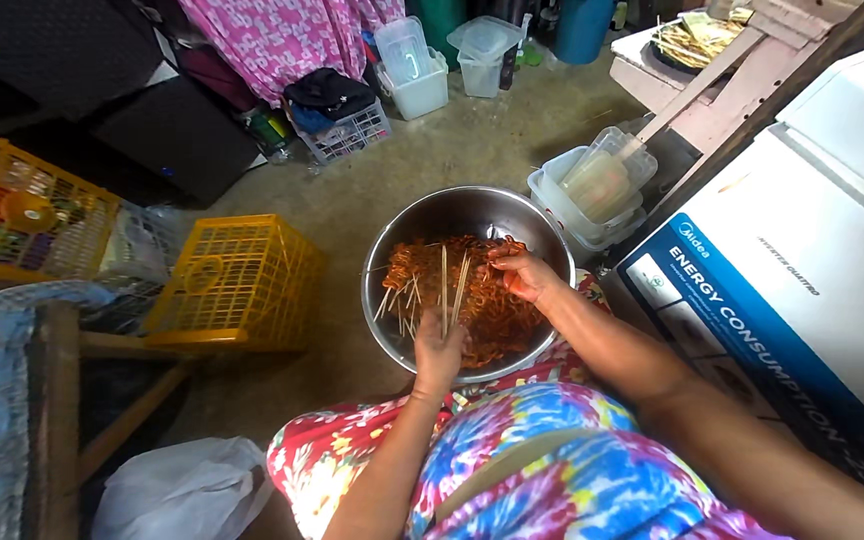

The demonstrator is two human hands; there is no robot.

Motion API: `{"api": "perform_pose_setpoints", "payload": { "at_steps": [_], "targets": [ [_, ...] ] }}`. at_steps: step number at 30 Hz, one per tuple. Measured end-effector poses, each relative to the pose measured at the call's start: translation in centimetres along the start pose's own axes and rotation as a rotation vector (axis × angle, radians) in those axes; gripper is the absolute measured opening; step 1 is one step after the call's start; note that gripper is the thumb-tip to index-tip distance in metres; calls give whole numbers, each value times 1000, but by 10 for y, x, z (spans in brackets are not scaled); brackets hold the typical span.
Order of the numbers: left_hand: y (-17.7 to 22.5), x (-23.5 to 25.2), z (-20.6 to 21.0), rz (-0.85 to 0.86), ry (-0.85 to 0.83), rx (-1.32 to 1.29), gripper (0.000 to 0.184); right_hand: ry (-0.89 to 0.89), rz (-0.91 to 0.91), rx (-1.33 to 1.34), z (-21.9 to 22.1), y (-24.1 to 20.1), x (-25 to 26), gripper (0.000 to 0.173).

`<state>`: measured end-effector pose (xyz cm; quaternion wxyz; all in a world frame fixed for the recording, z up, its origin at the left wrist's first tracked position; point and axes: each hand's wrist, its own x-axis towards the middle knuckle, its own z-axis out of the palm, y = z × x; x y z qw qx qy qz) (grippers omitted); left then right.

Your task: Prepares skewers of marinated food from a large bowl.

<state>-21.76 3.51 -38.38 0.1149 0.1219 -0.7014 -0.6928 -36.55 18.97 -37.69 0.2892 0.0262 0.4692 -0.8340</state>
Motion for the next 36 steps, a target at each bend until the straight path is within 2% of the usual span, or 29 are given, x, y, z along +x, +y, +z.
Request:
{"api": "perform_pose_setpoints", "payload": {
  "at_steps": [5,11,25,36],
  "targets": [
    [0,0,0,0,0,22,27,24,-2,17,-2,2,4,23],
    [1,0,0,1,9,44,28,92,-29,-164,1,2,1,24],
    [0,0,0,-28,10,48,28,-29,-68,-449,-5,2,2,25],
    [1,1,-1,-40,-3,43,27,13,10,-407,-1,0,0,14]
  ]
}}
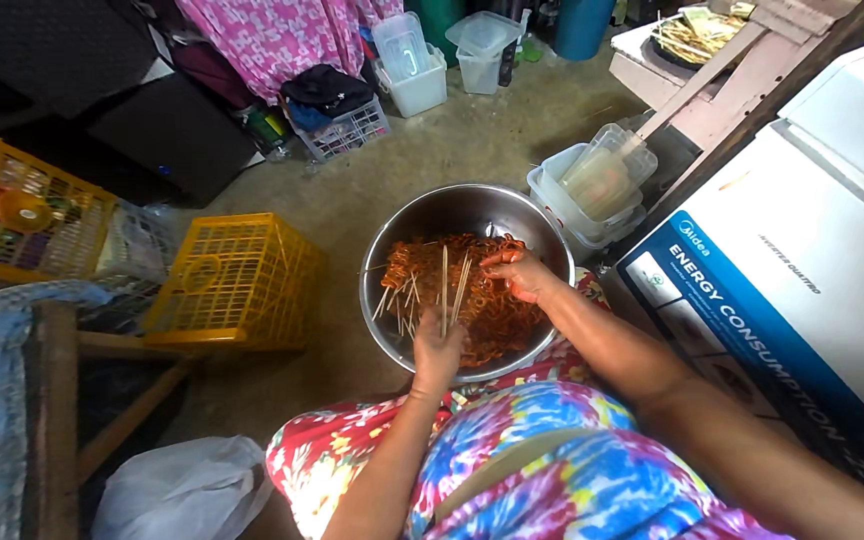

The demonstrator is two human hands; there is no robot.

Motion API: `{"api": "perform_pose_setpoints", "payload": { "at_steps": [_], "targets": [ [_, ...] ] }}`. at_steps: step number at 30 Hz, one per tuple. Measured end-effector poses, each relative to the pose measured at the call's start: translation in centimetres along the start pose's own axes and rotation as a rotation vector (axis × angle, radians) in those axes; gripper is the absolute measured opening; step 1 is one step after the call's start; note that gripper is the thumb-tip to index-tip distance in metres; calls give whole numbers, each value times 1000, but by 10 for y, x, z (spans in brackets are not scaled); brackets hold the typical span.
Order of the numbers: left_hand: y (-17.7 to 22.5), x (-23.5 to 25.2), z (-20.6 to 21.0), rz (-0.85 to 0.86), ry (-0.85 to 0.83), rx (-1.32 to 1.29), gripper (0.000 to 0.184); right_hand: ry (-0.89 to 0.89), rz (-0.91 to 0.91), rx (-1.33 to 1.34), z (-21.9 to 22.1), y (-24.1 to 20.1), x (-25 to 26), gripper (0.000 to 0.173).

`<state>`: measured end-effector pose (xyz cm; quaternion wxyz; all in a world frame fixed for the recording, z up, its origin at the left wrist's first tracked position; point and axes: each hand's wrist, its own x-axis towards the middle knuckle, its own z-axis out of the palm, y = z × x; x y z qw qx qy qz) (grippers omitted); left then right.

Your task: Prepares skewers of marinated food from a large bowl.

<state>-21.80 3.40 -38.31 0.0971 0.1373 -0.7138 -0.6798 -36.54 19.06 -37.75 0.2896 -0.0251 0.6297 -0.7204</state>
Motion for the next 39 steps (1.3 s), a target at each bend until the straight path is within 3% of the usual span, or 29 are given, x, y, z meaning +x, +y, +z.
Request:
{"api": "perform_pose_setpoints", "payload": {
  "at_steps": [8,15,29,39],
  "targets": [
    [0,1,0,-34,7,2,29,-36,68,-95,4,-2,-3,14],
    [2,1,2,-37,53,-8,28,-51,123,121,2,-4,-4,20],
    [2,1,1,-34,41,-27,27,-46,89,51,4,0,-3,10],
    [3,0,1,-29,43,-30,27,-110,158,90,4,3,0,14]
  ]
}}
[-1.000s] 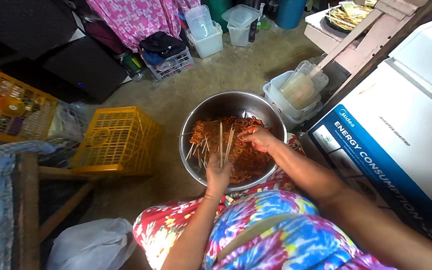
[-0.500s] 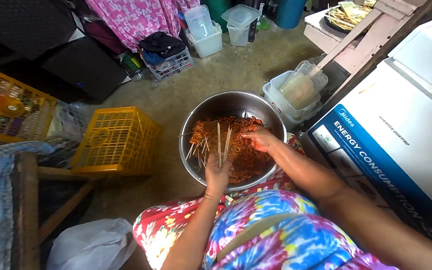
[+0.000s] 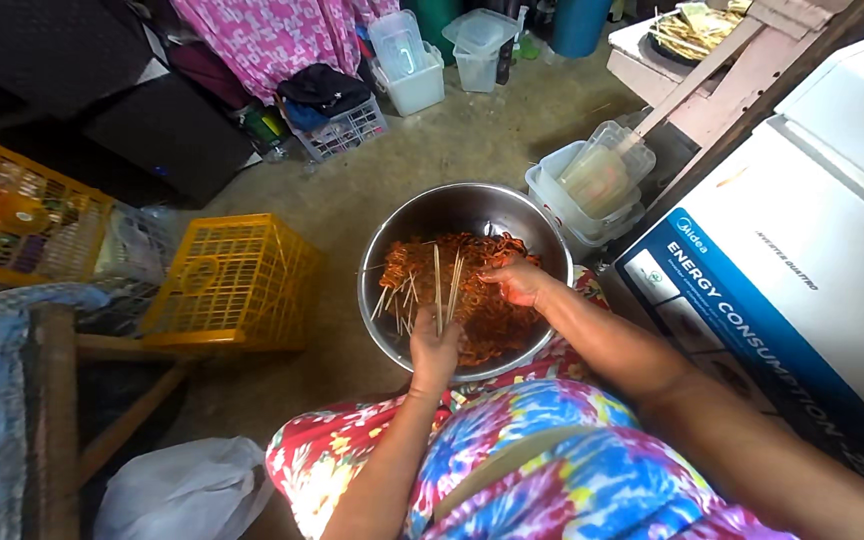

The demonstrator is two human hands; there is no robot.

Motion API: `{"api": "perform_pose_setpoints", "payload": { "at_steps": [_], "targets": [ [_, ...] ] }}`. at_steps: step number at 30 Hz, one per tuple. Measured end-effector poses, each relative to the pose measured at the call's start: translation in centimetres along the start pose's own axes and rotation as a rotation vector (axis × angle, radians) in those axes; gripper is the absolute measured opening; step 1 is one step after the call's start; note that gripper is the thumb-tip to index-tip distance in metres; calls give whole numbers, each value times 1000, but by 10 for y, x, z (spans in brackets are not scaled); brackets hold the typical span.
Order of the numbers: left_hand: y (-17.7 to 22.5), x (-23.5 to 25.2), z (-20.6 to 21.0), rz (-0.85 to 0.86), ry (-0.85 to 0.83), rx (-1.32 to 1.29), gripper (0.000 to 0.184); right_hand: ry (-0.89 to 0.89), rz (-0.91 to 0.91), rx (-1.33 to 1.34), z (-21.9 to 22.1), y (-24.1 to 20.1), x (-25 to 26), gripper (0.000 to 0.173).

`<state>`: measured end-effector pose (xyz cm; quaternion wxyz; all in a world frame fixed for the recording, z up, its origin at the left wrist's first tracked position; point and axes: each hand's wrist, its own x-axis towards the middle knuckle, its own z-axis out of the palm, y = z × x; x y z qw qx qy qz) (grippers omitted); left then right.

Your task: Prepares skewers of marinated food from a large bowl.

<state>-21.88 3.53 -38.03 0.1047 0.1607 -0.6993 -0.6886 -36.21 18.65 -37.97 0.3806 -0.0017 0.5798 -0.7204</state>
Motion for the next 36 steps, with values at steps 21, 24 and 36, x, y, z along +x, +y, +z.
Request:
{"api": "perform_pose_setpoints", "payload": {
  "at_steps": [21,24,36],
  "targets": [
    [-2,1,0,3,35,-77,25,116,-147,78,-3,-3,0,15],
    [-1,1,0,0,11,-64,24,145,-211,136,1,-1,0,12],
    [-2,-1,0,22,3,-80,24,125,-180,163,-1,3,4,18]
  ]
}}
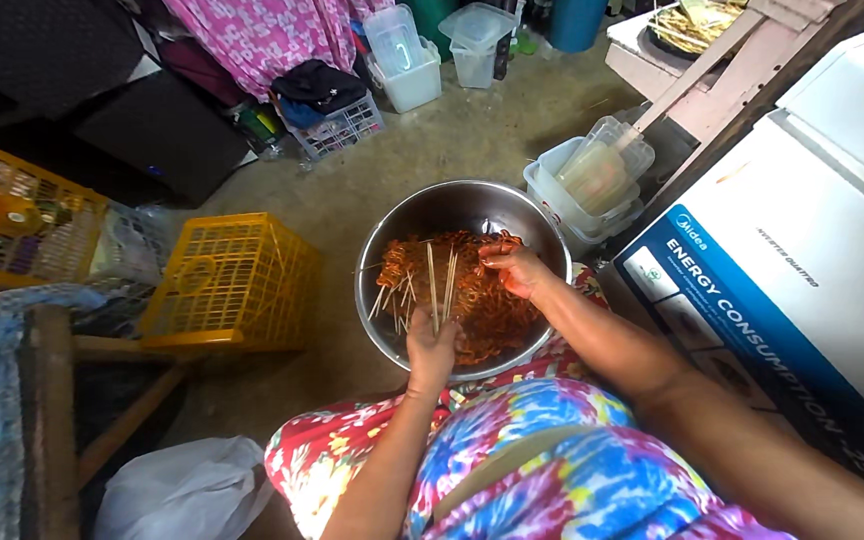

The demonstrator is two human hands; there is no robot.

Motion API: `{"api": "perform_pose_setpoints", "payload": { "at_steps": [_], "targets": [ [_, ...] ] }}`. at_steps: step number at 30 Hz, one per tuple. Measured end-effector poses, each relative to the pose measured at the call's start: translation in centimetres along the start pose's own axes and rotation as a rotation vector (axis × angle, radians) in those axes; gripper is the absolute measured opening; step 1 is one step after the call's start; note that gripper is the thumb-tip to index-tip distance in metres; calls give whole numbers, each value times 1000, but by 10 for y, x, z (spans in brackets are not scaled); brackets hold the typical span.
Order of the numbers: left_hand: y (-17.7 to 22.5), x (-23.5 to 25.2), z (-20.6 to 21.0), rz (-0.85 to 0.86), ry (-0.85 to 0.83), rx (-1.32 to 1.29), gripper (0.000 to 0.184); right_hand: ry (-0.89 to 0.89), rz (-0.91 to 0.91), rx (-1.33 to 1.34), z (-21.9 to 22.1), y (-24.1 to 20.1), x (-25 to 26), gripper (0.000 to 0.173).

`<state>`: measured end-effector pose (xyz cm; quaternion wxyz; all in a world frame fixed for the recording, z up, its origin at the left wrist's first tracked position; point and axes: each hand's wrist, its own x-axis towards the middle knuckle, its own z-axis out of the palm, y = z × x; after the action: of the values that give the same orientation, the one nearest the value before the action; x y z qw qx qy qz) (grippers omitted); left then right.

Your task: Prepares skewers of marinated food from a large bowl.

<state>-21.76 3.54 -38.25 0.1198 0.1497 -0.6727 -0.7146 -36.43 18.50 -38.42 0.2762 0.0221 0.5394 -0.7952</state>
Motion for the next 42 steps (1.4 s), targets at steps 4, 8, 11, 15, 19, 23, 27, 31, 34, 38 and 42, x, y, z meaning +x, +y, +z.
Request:
{"api": "perform_pose_setpoints", "payload": {
  "at_steps": [4,8,11,15,19,23,27,31,34,38,42],
  "targets": [
    [1,1,0,-5,-5,-3,24,-20,-20,5,-1,-2,-1,22],
    [0,0,0,-7,-4,-12,24,-38,-46,-10,-2,-3,-3,25],
    [0,0,0,-5,-8,-6,23,-64,-65,-26,-3,-3,-3,25],
    [0,0,-1,-6,-8,-2,24,-71,-58,-49,-3,-5,-5,24],
    [1,0,-1,-13,-22,17,25,-93,-16,-18,-4,-6,-4,23],
    [2,0,-2,-14,-29,19,26,-111,0,-6,-3,-7,-5,24],
    [1,0,-1,-6,-27,8,27,-136,-23,32,-3,-5,-6,24],
    [1,0,-1,-2,-28,2,25,-89,-42,-27,-2,-4,-7,25],
    [1,0,-1,2,-17,3,25,-94,-23,-60,-1,-4,-7,24],
    [0,0,-1,8,13,-7,24,-124,71,-65,-2,-9,-7,27],
    [1,0,-1,11,25,-16,24,-171,159,-181,-3,-6,-4,32]
  ]
}}
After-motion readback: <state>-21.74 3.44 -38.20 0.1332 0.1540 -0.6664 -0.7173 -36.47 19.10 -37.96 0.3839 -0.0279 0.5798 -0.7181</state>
